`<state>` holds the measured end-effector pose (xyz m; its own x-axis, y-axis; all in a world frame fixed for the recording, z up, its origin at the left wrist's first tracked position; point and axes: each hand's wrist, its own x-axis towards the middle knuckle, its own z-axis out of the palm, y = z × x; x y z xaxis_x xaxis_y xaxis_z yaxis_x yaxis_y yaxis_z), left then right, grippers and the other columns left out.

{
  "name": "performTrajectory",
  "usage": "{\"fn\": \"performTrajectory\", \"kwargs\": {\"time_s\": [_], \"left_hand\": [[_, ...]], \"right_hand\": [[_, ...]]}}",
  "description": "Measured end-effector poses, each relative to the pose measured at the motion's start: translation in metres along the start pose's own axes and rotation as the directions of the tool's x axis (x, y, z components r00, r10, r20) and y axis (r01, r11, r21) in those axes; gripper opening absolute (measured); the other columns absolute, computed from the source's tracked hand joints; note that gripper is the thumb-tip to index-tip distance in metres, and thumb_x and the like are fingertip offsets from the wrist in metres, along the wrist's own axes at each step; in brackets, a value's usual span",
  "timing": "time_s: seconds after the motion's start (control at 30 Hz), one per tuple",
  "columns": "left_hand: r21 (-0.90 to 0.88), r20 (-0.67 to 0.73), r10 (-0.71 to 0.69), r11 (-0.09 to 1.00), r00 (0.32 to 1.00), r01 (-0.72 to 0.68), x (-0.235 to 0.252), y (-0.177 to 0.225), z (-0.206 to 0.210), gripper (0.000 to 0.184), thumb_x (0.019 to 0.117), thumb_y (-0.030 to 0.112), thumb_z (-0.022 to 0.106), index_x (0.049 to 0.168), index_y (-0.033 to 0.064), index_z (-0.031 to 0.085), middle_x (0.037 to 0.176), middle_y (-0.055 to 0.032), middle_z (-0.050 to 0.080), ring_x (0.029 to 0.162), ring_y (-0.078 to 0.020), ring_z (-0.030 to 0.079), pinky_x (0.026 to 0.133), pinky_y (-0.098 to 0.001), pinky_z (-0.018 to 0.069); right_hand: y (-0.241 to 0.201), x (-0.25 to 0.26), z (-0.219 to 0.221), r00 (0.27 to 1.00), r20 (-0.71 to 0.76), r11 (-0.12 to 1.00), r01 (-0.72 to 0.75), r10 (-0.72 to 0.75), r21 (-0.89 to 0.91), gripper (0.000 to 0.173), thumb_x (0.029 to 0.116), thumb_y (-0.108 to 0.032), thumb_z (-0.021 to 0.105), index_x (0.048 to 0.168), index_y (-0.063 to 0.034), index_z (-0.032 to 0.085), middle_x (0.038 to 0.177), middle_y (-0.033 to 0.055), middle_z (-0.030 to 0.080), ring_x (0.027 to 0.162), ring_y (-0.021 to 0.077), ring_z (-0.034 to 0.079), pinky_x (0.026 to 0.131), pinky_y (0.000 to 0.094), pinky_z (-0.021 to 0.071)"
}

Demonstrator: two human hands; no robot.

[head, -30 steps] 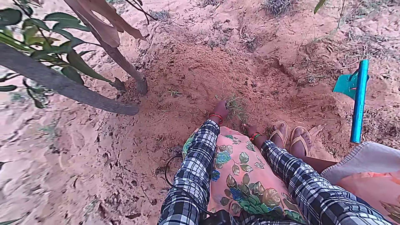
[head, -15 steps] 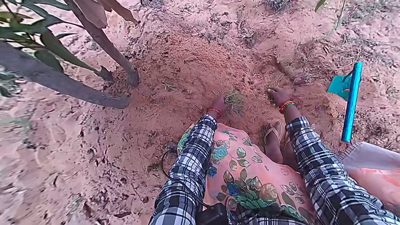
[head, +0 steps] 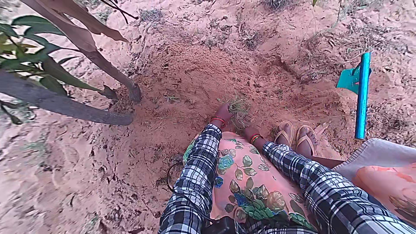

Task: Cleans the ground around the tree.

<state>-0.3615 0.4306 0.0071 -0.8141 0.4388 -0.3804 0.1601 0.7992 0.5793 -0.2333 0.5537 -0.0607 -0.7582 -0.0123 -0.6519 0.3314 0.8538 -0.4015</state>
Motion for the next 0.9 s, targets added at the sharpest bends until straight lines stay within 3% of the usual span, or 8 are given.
{"fn": "performTrajectory", "kwargs": {"time_s": [0.27, 0.4, 0.57, 0.67, 0.77, 0.9], "left_hand": [[-0.023, 0.006, 0.006, 1.000, 1.000, -0.006, -0.001, 0.001, -0.002, 0.073, 0.0894, 0.009, 0.078, 0.153, 0.0010, 0.043, 0.149, -0.0250, 0.052, 0.138, -0.0396, 0.052, 0.116, -0.0574, 0.0400], [-0.028, 0.011, 0.015, 0.999, 1.000, -0.014, -0.002, 0.003, -0.004, 0.072, 0.0895, 0.010, 0.078, 0.153, 0.0002, 0.044, 0.150, -0.0252, 0.052, 0.139, -0.0391, 0.051, 0.116, -0.0564, 0.0398], [-0.012, 0.013, 0.021, 1.000, 1.000, -0.021, 0.000, 0.003, -0.004, 0.071, 0.0900, 0.012, 0.077, 0.152, -0.0001, 0.044, 0.146, -0.0268, 0.054, 0.137, -0.0401, 0.053, 0.115, -0.0573, 0.0410], [-0.013, 0.018, 0.020, 1.000, 1.000, -0.020, 0.002, 0.002, -0.003, 0.071, 0.0897, 0.009, 0.076, 0.153, 0.0010, 0.044, 0.145, -0.0263, 0.055, 0.136, -0.0401, 0.054, 0.114, -0.0586, 0.0416], [-0.019, 0.026, 0.010, 1.000, 1.000, -0.009, 0.001, 0.003, -0.004, 0.071, 0.0896, 0.008, 0.076, 0.153, 0.0015, 0.044, 0.145, -0.0256, 0.055, 0.136, -0.0394, 0.054, 0.114, -0.0579, 0.0420], [-0.016, 0.009, 0.037, 0.999, 0.999, -0.037, 0.001, 0.001, -0.003, 0.074, 0.0896, 0.012, 0.078, 0.153, -0.0002, 0.043, 0.149, -0.0264, 0.052, 0.138, -0.0395, 0.052, 0.116, -0.0560, 0.0404]], "right_hand": [[-0.007, -0.008, -0.008, 0.996, 0.093, 0.991, 0.017, -0.005, -0.133, 0.042, 0.1069, -0.031, 0.050, 0.129, 0.0002, 0.066, 0.134, 0.0279, 0.064, 0.126, 0.0483, 0.060, 0.097, 0.0708, 0.0468], [0.005, 0.000, -0.010, 0.983, 0.133, 0.972, 0.147, -0.124, -0.184, 0.044, 0.1073, -0.035, 0.050, 0.130, -0.0006, 0.065, 0.132, 0.0284, 0.065, 0.125, 0.0487, 0.061, 0.098, 0.0714, 0.0459], [0.028, 0.013, -0.010, 0.950, 0.186, 0.937, 0.287, -0.251, -0.199, 0.043, 0.1083, -0.030, 0.051, 0.142, -0.0042, 0.059, 0.135, 0.0294, 0.063, 0.127, 0.0497, 0.059, 0.103, 0.0711, 0.0432], [0.021, 0.004, -0.013, 0.950, 0.209, 0.931, 0.279, -0.232, -0.235, 0.043, 0.1088, -0.029, 0.049, 0.144, -0.0058, 0.057, 0.135, 0.0293, 0.062, 0.126, 0.0502, 0.059, 0.101, 0.0718, 0.0438], [0.015, 0.001, -0.011, 0.956, 0.204, 0.919, 0.265, -0.210, -0.292, 0.041, 0.1065, -0.029, 0.052, 0.137, -0.0021, 0.060, 0.130, 0.0295, 0.064, 0.123, 0.0504, 0.061, 0.096, 0.0722, 0.0464], [0.018, 0.007, 0.000, 0.984, 0.073, 0.946, 0.179, -0.165, -0.269, 0.041, 0.1048, -0.032, 0.050, 0.130, -0.0038, 0.065, 0.133, 0.0257, 0.064, 0.121, 0.0484, 0.062, 0.091, 0.0721, 0.0478]]}}
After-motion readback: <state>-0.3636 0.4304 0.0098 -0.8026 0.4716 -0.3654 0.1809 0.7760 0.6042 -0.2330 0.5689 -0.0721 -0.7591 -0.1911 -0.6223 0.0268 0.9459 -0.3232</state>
